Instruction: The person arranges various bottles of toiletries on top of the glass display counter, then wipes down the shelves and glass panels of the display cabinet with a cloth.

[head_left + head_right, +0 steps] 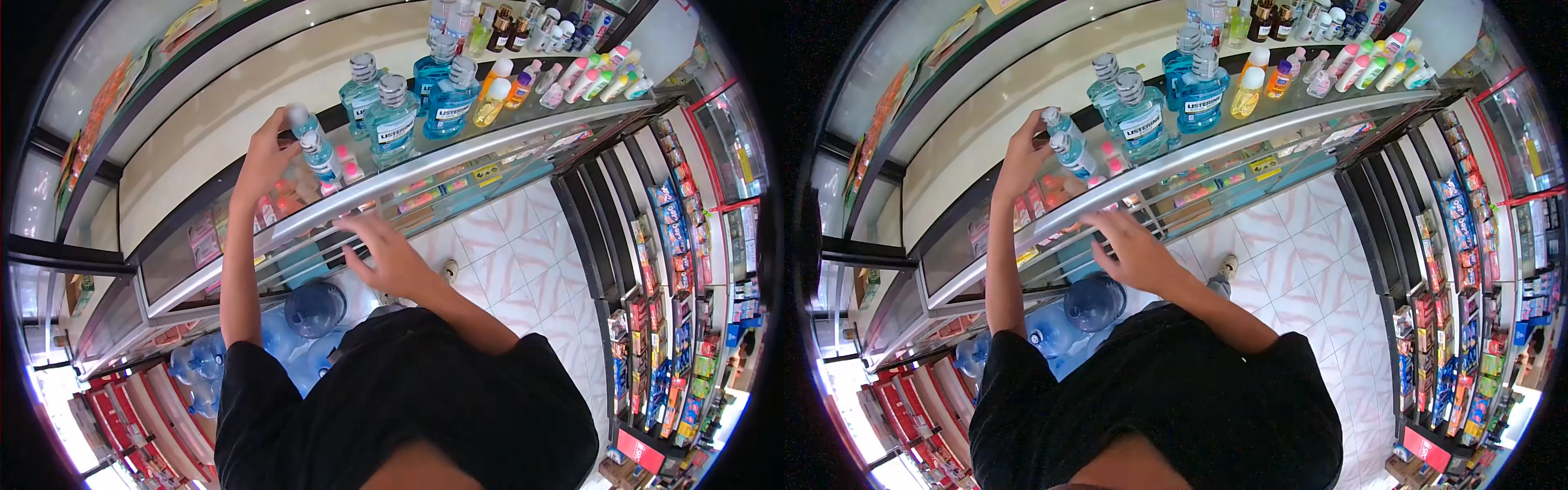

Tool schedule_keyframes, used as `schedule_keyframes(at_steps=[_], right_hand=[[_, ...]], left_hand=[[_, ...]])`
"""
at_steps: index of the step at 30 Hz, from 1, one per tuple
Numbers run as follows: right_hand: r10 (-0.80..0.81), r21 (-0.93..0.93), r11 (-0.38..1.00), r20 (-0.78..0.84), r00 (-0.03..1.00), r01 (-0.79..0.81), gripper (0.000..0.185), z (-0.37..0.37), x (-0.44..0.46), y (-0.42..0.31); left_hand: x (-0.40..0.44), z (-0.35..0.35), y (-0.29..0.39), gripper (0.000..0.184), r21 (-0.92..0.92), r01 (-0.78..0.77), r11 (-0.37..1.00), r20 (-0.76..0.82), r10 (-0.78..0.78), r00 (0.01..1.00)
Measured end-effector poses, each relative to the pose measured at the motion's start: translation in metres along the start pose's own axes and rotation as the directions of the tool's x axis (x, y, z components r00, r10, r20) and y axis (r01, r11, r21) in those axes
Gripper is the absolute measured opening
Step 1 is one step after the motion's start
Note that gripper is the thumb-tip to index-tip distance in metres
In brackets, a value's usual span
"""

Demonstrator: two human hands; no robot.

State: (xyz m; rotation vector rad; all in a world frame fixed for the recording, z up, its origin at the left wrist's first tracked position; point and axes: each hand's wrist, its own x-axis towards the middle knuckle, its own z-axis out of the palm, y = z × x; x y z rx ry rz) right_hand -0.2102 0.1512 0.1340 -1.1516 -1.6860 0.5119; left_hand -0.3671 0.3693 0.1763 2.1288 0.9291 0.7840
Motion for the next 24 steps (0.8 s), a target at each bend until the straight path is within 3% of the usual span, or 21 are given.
schedule_keyframes(at_steps=[1, 3, 4, 6, 8, 10, 12, 14, 17, 18, 20, 22, 24], right_hand=[[0.073, 0.046, 0.996, 0.109, 0.991, -0.078, 0.041, 0.0, -0.016, 0.008], [0.124, 0.038, 0.99, 0.176, 0.976, -0.133, 0.037, 0.007, -0.054, 0.051], [0.15, 0.035, 0.986, 0.212, 0.966, -0.161, 0.036, 0.009, -0.075, 0.075], [0.357, 0.106, 0.919, 0.176, 0.917, -0.379, 0.035, -0.003, -0.102, 0.117], [0.438, 0.059, 0.896, 0.044, 0.898, -0.44, 0.034, -0.029, -0.108, 0.151], [0.41, -0.112, 0.898, -0.133, 0.902, -0.425, 0.035, -0.043, -0.119, 0.222], [0.468, -0.069, 0.862, -0.274, 0.84, -0.503, 0.039, -0.065, -0.087, 0.229], [0.251, -0.153, 0.936, -0.337, 0.907, -0.316, 0.041, -0.074, -0.064, 0.265], [0.414, 0.209, 0.879, 0.114, 0.903, -0.429, 0.047, -0.075, -0.029, 0.3], [0.285, 0.08, 0.955, 0.017, 0.958, -0.286, 0.048, -0.072, -0.022, 0.298], [-0.029, -0.207, 0.978, -0.117, 0.993, 0.004, 0.051, -0.063, -0.006, 0.284], [0.042, -0.258, 0.964, -0.082, 0.996, -0.062, 0.046, -0.057, -0.004, 0.28], [0.036, -0.406, 0.912, -0.058, 0.998, -0.057, 0.042, -0.052, -0.001, 0.295]], left_hand=[[-0.003, 0.0, 0.002, 0.052, -0.033, 0.018, 0.999, -0.013, -0.019, 1.0], [-0.013, -0.002, 0.011, 0.053, -0.1, 0.057, 0.993, -0.038, -0.061, 0.997], [-0.019, -0.004, 0.016, 0.052, 0.002, 0.019, 1.0, -0.128, -0.019, 0.992], [-0.035, -0.011, 0.032, 0.051, 0.217, -0.029, 0.976, -0.287, 0.092, 0.954], [-0.063, -0.017, 0.068, 0.045, 0.257, 0.091, 0.962, -0.387, 0.016, 0.922], [-0.095, -0.012, 0.091, 0.039, 0.253, 0.067, 0.965, -0.408, 0.044, 0.912], [-0.132, 0.0, 0.102, 0.034, -0.119, 0.061, 0.991, -0.172, -0.081, 0.982], [-0.149, 0.032, 0.123, 0.03, -0.364, 0.19, 0.912, 0.123, -0.155, 0.98], [-0.149, 0.121, 0.108, 0.027, -0.336, 0.375, 0.864, 0.362, -0.249, 0.898], [-0.149, 0.159, 0.09, 0.027, -0.367, 0.433, 0.823, 0.397, -0.282, 0.873], [-0.147, 0.224, 0.055, 0.037, -0.27, 0.454, 0.849, 0.298, -0.375, 0.878], [-0.135, 0.277, 0.024, 0.041, -0.129, 0.291, 0.948, -0.036, -0.298, 0.954], [-0.103, 0.296, 0.017, 0.051, 0.218, 0.167, 0.962, -0.225, -0.117, 0.967]])
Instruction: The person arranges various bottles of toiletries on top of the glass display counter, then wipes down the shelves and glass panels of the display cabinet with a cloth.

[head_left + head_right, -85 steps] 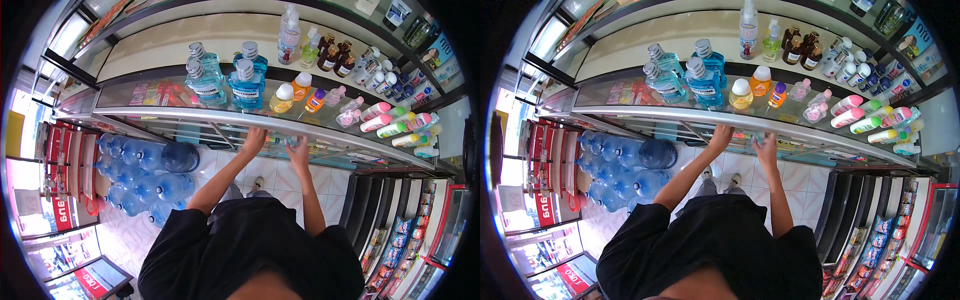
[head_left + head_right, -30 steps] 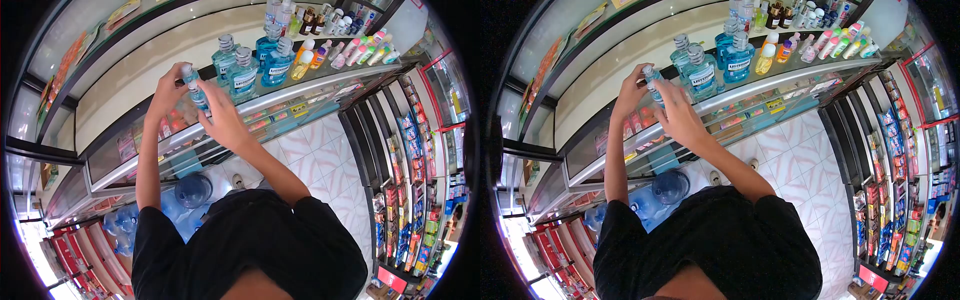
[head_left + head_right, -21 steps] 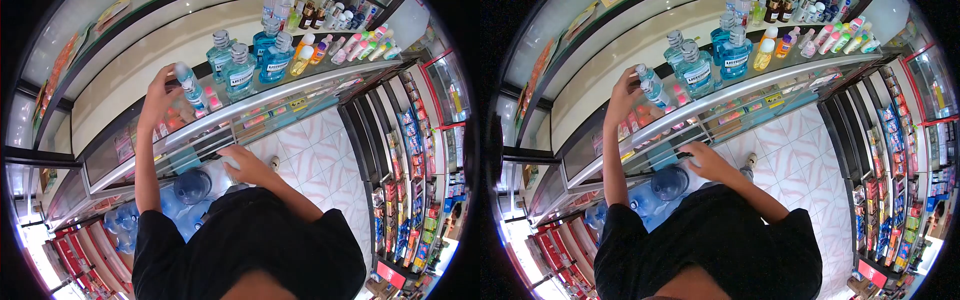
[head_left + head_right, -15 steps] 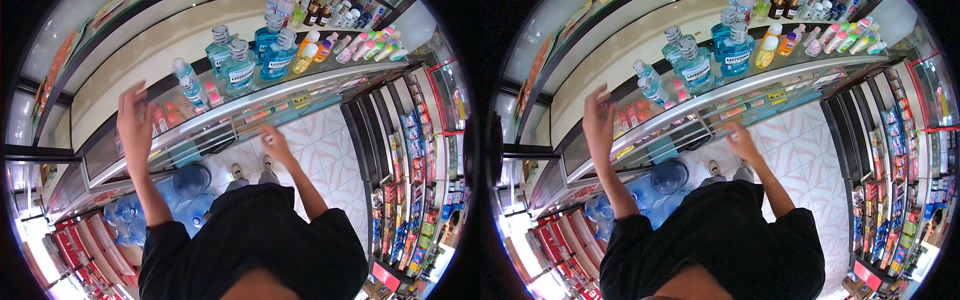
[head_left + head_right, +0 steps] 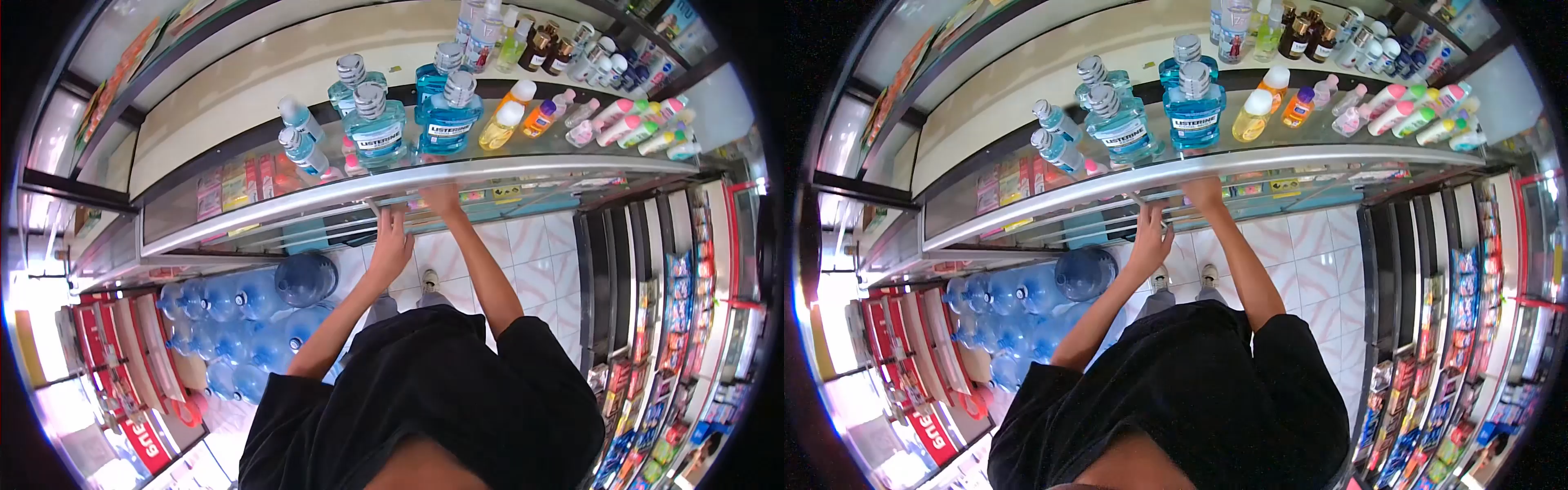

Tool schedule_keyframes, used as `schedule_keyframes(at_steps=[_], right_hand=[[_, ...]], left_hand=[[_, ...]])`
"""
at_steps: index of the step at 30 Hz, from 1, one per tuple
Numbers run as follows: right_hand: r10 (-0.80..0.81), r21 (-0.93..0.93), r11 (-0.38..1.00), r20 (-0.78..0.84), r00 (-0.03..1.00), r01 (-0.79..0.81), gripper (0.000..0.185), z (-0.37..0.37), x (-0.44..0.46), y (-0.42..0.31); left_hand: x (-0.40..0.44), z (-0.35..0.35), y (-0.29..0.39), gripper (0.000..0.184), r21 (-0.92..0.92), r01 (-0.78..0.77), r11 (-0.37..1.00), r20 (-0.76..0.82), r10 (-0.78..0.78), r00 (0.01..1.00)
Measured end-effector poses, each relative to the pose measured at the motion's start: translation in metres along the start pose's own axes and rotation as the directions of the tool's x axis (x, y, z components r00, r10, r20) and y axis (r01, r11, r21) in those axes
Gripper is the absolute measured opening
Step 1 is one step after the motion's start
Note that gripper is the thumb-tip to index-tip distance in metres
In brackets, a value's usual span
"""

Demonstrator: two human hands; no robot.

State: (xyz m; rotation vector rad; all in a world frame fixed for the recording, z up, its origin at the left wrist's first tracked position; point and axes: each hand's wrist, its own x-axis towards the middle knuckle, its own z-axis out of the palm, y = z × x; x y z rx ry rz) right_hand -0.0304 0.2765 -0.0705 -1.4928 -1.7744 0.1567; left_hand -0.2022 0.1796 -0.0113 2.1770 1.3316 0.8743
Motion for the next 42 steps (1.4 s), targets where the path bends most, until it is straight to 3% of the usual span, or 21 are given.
schedule_keyframes(at_steps=[1, 4, 8, 9, 13, 17, 18, 21, 22, 26, 31, 33, 34, 37, 40, 42], right_hand=[[0.008, 0.049, 0.999, 0.019, 1.0, -0.009, 0.041, -0.001, 0.002, 0.001], [0.049, 0.209, 0.976, 0.071, 0.996, -0.063, 0.044, 0.002, 0.003, 0.008], [0.097, 0.41, 0.903, 0.093, 0.991, -0.127, 0.052, 0.003, 0.005, 0.016], [0.102, 0.453, 0.882, 0.091, 0.991, -0.132, 0.053, 0.0, 0.005, 0.014], [0.024, 0.281, 0.952, 0.324, 0.946, -0.12, 0.069, -0.014, -0.011, 0.037], [0.235, 0.444, 0.834, 0.253, 0.939, -0.328, 0.063, -0.063, -0.039, 0.009], [0.213, 0.439, 0.841, 0.266, 0.94, -0.315, 0.062, -0.069, -0.048, 0.007], [0.161, 0.417, 0.858, 0.337, 0.928, -0.301, 0.057, -0.086, -0.077, 0.005], [0.158, 0.397, 0.863, 0.376, 0.913, -0.313, 0.056, -0.097, -0.083, -0.003], [0.157, 0.363, 0.851, 0.513, 0.844, -0.379, 0.05, -0.106, -0.116, -0.014], [-0.028, 0.377, 0.901, 0.54, 0.841, -0.212, 0.048, -0.094, -0.119, -0.048], [-0.097, 0.424, 0.893, 0.507, 0.856, -0.15, 0.043, -0.09, -0.107, -0.082], [-0.184, 0.449, 0.892, 0.457, 0.87, -0.047, 0.043, -0.09, -0.096, -0.102], [-0.357, 0.544, 0.829, 0.332, 0.873, 0.132, 0.049, -0.084, -0.059, -0.169], [-0.434, 0.572, 0.761, 0.097, 0.896, 0.307, 0.049, -0.086, -0.019, -0.241], [-0.436, 0.539, 0.756, -0.01, 0.9, 0.372, 0.05, -0.086, 0.006, -0.279]], left_hand=[[0.014, 0.01, 0.0, 0.057, 0.171, -0.072, 0.983, -0.088, 0.088, 0.992], [0.048, 0.036, -0.005, 0.045, 0.346, -0.04, 0.938, -0.271, 0.141, 0.952], [0.077, 0.058, -0.033, 0.022, 0.195, 0.07, 0.978, -0.13, -0.045, 0.991], [0.079, 0.063, -0.039, 0.023, 0.206, 0.07, 0.976, -0.135, -0.043, 0.99], [0.079, 0.075, -0.058, 0.027, 0.259, 0.114, 0.959, -0.123, -0.085, 0.989], [0.074, 0.097, -0.093, 0.032, 0.386, 0.053, 0.921, -0.068, -0.029, 0.997], [0.075, 0.097, -0.095, 0.037, 0.362, 0.071, 0.93, 0.016, -0.082, 0.997], [0.063, 0.081, -0.066, 0.043, 0.375, -0.016, 0.927, -0.045, 0.035, 0.998], [0.056, 0.085, -0.063, 0.047, 0.311, 0.06, 0.948, -0.106, -0.028, 0.994], [0.014, 0.063, -0.032, 0.043, 0.04, -0.013, 0.999, -0.183, 0.02, 0.983], [-0.043, -0.006, -0.02, 0.046, -0.098, -0.106, 0.99, -0.211, 0.083, 0.974], [-0.059, -0.056, -0.006, 0.051, -0.167, -0.01, 0.986, -0.179, -0.02, 0.984], [-0.067, -0.077, -0.006, 0.053, -0.201, 0.035, 0.979, -0.162, -0.069, 0.984], [-0.083, -0.134, -0.02, 0.06, -0.242, -0.121, 0.963, -0.357, 0.027, 0.934], [-0.079, -0.198, -0.019, 0.067, -0.175, -0.159, 0.972, -0.515, 0.047, 0.856], [-0.069, -0.238, -0.027, 0.07, -0.135, -0.081, 0.988, -0.519, -0.001, 0.855]])
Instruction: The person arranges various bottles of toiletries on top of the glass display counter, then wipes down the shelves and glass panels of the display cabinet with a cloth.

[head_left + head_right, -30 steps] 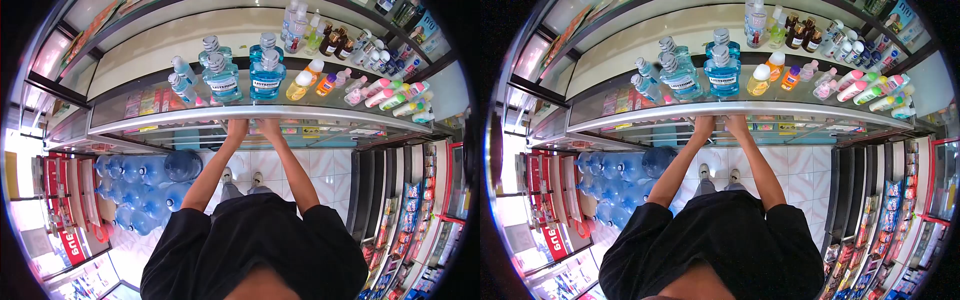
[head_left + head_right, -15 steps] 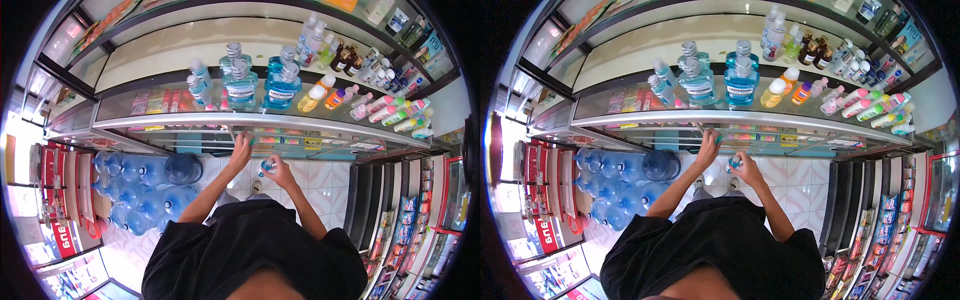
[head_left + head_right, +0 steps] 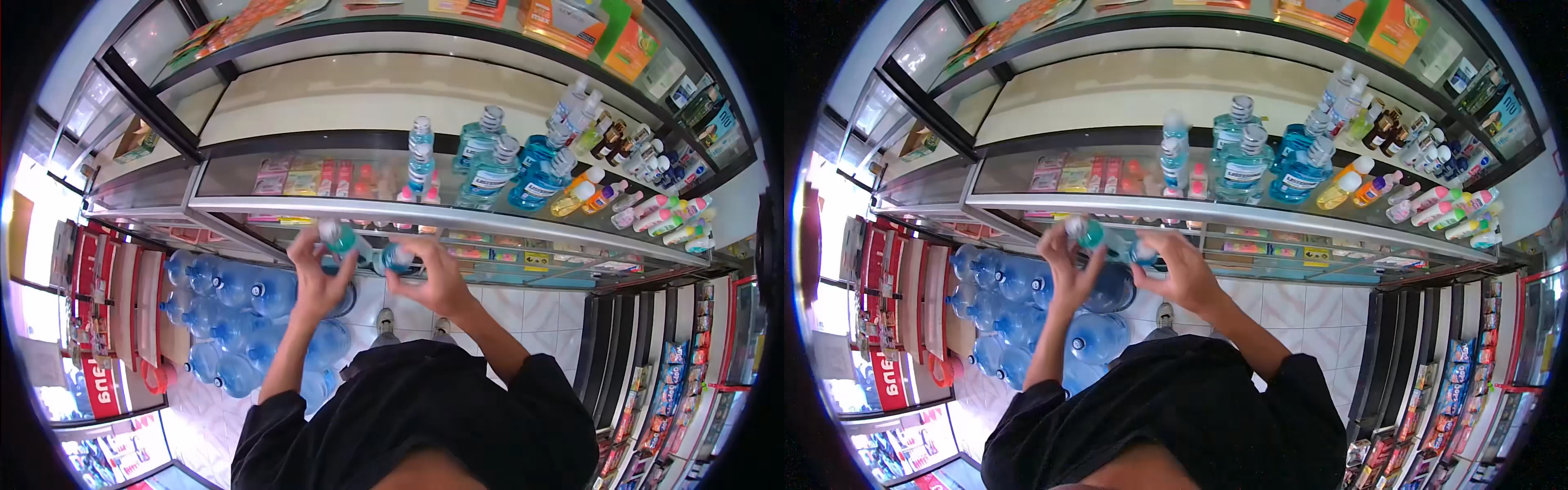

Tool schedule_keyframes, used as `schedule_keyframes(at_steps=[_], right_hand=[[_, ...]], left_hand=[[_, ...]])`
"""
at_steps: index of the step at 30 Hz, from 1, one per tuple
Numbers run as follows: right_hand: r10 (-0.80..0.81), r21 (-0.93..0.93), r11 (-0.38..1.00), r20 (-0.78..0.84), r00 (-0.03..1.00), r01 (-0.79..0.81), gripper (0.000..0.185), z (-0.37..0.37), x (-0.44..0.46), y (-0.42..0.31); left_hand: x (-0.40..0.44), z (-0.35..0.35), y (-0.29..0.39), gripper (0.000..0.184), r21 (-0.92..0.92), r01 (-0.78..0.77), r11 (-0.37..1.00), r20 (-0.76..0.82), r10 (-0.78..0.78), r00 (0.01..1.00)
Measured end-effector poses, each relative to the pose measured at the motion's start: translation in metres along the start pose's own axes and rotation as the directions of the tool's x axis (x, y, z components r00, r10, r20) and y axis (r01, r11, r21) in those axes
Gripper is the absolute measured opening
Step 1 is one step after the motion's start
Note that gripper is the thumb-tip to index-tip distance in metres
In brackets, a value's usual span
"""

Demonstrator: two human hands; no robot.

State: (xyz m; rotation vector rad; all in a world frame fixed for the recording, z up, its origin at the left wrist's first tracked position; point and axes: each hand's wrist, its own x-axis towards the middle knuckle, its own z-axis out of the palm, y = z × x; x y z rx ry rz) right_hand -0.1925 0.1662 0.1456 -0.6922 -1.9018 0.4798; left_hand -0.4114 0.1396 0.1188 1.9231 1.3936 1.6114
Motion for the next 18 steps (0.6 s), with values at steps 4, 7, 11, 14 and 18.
schedule_keyframes(at_steps=[4, 7, 11, 14, 18], right_hand=[[0.11, -0.039, 0.993, -0.073, 0.991, -0.113, 0.051, 0.026, 0.062, -0.015], [0.177, -0.076, 0.98, -0.114, 0.978, -0.186, 0.05, 0.047, 0.091, -0.001], [0.145, -0.183, 0.966, -0.199, 0.969, -0.182, 0.049, 0.067, 0.103, 0.023], [0.177, -0.222, 0.949, -0.215, 0.961, -0.224, 0.049, 0.072, 0.106, 0.032], [0.172, -0.254, 0.939, -0.233, 0.957, -0.231, 0.048, 0.076, 0.106, 0.042]], left_hand=[[0.079, -0.026, -0.01, 0.072, 0.015, -0.017, 1.0, 0.031, 0.017, 0.999], [0.126, -0.02, -0.024, 0.069, -0.076, -0.018, 0.997, 0.135, 0.028, 0.99], [0.16, 0.001, -0.041, 0.065, -0.128, -0.048, 0.991, 0.262, 0.081, 0.962], [0.169, 0.022, -0.064, 0.064, -0.186, -0.119, 0.975, 0.269, 0.166, 0.949], [0.177, 0.035, -0.075, 0.067, -0.207, -0.067, 0.976, 0.326, 0.134, 0.936]])
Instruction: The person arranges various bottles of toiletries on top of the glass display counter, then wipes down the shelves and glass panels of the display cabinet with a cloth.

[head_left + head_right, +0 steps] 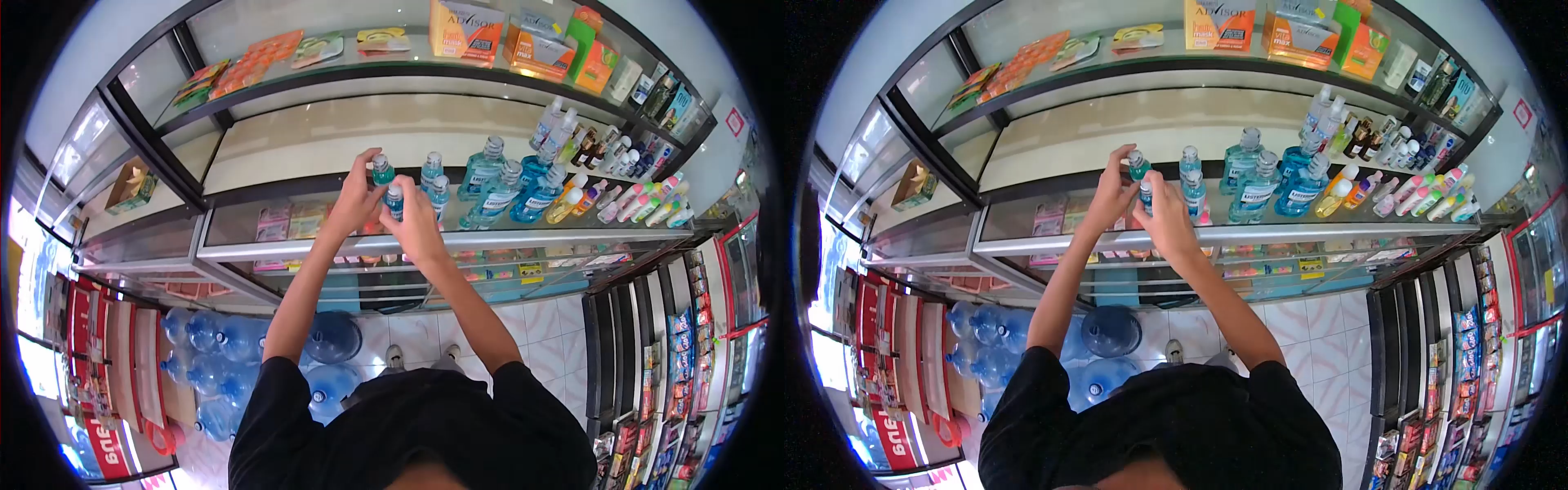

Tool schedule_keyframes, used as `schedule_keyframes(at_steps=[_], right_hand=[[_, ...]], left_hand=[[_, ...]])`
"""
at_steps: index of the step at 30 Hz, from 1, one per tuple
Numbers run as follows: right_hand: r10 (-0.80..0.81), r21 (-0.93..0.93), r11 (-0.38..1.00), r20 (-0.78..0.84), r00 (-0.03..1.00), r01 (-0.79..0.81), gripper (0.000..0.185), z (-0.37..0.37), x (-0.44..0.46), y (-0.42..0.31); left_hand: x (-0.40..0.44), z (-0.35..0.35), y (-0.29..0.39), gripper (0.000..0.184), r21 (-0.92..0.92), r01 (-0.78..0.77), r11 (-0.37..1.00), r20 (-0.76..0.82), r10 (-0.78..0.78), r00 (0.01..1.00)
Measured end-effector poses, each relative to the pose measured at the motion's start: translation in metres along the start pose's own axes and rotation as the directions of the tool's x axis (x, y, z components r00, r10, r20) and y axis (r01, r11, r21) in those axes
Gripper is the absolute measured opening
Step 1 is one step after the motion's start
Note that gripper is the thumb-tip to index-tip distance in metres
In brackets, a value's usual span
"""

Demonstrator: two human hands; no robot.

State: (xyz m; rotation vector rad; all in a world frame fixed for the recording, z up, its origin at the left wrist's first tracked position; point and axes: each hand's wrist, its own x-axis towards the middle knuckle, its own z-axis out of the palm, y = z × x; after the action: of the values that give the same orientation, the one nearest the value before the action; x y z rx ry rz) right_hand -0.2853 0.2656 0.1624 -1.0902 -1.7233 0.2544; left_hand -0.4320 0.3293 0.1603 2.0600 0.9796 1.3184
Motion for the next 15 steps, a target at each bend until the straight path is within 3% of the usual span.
schedule_keyframes(at_steps=[6, 14, 15], right_hand=[[-0.111, 0.007, 0.994, -0.039, 0.993, 0.111, 0.047, 0.003, -0.002, 0.006], [-0.034, -0.029, 0.999, 0.018, 0.999, 0.034, 0.055, -0.043, -0.033, -0.035], [-0.042, 0.065, 0.997, 0.081, 0.996, 0.037, 0.052, -0.05, -0.049, -0.034]], left_hand=[[0.004, 0.003, -0.001, 0.069, 0.031, 0.038, 0.999, 0.049, -0.039, 0.998], [0.003, 0.006, -0.013, 0.066, 0.033, 0.148, 0.988, 0.063, -0.15, 0.987], [0.001, 0.006, -0.012, 0.063, 0.057, 0.138, 0.989, 0.056, -0.141, 0.988]])
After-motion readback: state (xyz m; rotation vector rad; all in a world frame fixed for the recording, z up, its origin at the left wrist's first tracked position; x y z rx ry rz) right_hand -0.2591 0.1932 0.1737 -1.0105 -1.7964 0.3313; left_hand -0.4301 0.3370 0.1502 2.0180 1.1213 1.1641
